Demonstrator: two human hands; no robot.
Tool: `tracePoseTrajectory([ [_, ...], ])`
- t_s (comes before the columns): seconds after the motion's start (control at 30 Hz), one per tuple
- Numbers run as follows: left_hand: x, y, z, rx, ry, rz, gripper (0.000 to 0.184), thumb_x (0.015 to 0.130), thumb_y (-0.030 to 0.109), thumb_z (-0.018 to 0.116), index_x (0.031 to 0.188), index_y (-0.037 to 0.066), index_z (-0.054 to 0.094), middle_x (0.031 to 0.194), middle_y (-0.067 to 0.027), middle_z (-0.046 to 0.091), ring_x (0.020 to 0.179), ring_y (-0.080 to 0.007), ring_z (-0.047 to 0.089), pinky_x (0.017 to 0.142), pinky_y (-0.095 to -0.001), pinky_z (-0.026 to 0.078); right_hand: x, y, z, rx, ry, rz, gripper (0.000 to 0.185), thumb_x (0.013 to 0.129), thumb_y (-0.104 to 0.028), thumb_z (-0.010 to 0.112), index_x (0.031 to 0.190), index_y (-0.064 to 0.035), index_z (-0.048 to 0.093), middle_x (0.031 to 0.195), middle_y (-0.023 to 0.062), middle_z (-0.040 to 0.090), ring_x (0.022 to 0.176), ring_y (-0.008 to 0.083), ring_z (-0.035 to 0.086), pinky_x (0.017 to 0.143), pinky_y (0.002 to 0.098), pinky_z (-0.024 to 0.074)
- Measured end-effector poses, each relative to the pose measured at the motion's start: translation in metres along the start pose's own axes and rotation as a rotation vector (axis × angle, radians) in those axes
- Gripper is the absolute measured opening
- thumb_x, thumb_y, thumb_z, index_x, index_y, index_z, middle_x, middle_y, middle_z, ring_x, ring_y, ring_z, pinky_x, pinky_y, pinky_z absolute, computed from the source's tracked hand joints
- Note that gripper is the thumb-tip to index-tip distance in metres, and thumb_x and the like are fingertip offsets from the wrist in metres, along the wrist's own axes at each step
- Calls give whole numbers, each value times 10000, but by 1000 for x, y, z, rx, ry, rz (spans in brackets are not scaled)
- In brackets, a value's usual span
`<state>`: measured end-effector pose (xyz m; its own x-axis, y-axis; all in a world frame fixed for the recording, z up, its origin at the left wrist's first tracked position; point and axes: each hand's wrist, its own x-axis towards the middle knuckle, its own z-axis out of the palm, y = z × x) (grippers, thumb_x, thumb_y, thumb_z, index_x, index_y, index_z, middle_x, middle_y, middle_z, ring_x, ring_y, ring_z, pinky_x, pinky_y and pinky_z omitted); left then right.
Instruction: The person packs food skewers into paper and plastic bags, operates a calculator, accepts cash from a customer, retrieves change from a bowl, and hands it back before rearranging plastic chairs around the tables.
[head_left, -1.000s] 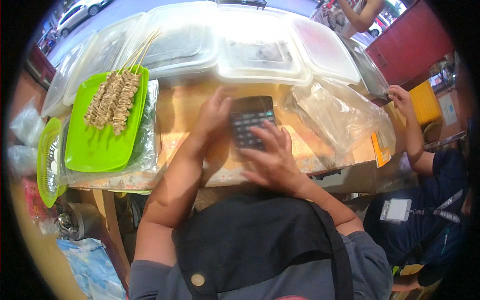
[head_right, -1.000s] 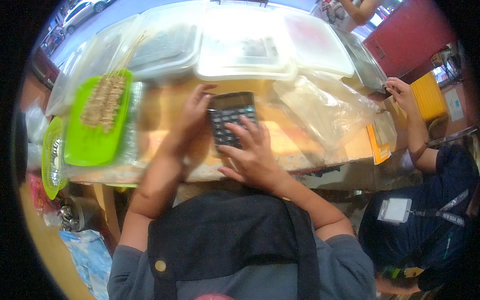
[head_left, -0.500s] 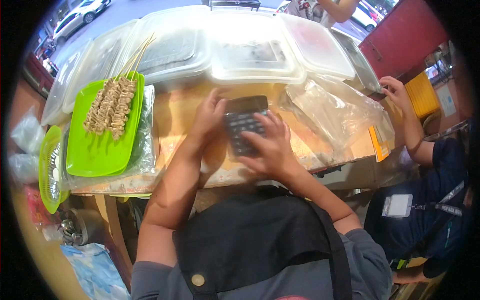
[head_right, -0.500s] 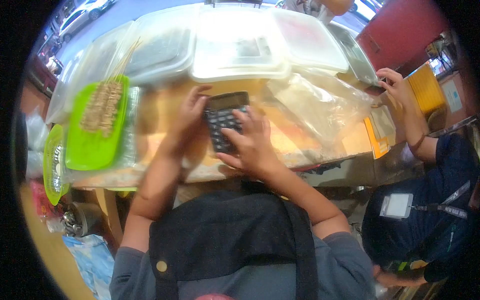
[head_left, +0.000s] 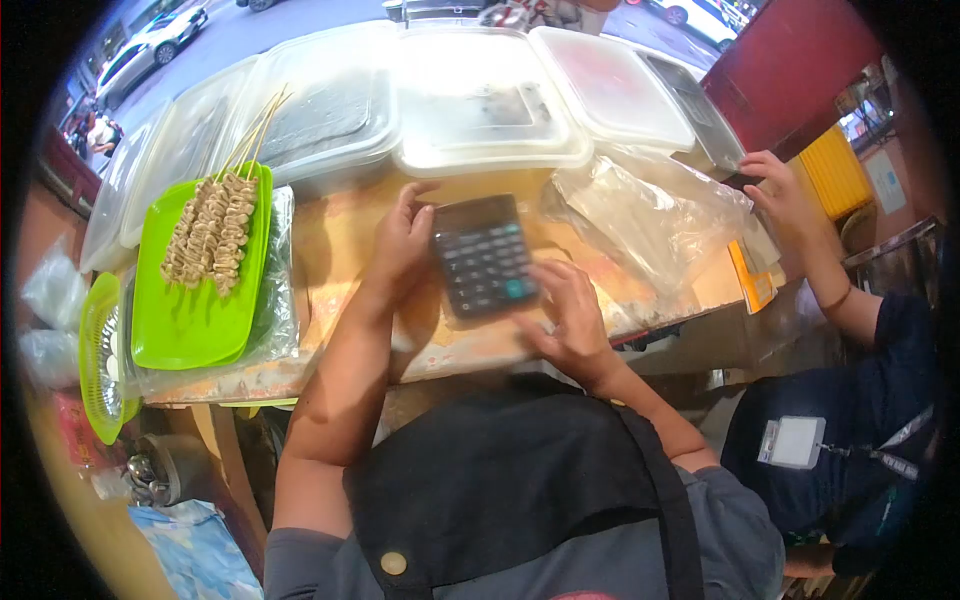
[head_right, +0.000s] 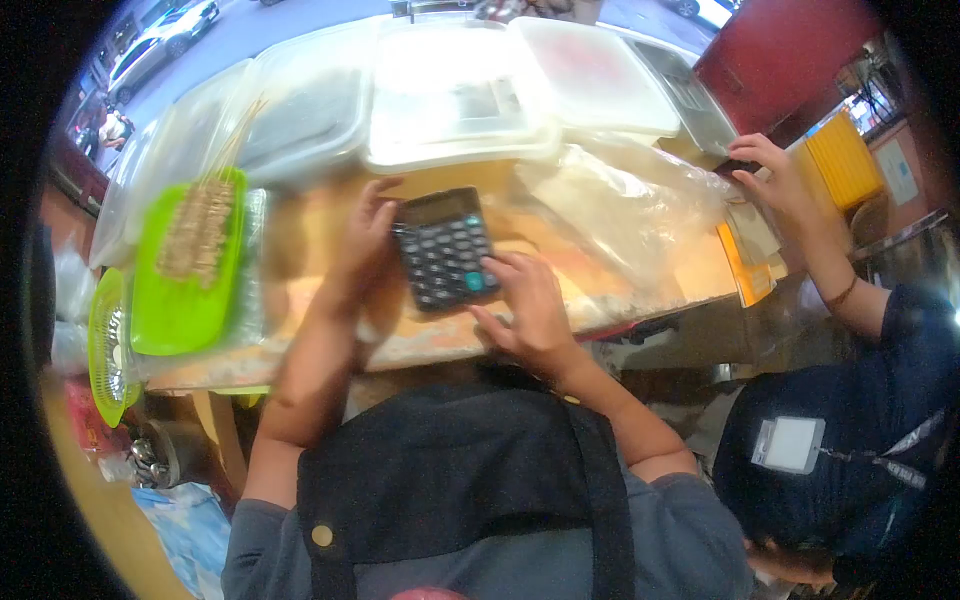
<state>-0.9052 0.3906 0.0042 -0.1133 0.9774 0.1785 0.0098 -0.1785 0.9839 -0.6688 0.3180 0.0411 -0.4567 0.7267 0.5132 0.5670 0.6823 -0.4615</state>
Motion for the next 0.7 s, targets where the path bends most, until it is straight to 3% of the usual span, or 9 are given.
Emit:
tracePoseTrajectory([
  [0.33,0,-1,-4,34,-39,-34,272,910,68,456,1178,46,496,847,-61,584,798,-109,537,740,-256,434,1,-8,-10,-93,45,-37,396,715,-180,720,1068,-67,581,1187,195,470,1150,391,427,963,465,344],
  [0.4,1,0,-5,2,-44,-36,272,911,73,458,1178,45,498,846,-66,588,799,-118,541,745,-262,435,3,-9,-11,-96,43,-41,416,697,-176,723,1074,-74,583,1195,194,467,1156,393,422,967,467,339],
  [0.53,0,6,-6,246,-1,95,276,906,81,467,1178,60,510,847,-97,600,804,-153,556,755,-284,442,2,-5,-13,-114,12,-37,494,623,-158,731,1087,-72,584,1210,194,462,1163,385,420,972,457,339],
  [0.63,-1,7,-7,346,13,123,282,899,81,476,1177,70,519,842,-103,599,798,-158,557,749,-290,445,-1,-3,-9,-118,16,-9,482,653,-252,749,1052,-37,586,1212,201,466,1160,397,411,953,482,348],
  [0.7,-1,9,-6,361,22,119,285,895,79,481,1177,73,523,834,-100,594,793,-154,554,743,-290,446,-4,4,-3,-85,40,-17,491,646,-240,753,1057,-37,577,1205,204,469,1141,396,424,939,481,360],
])
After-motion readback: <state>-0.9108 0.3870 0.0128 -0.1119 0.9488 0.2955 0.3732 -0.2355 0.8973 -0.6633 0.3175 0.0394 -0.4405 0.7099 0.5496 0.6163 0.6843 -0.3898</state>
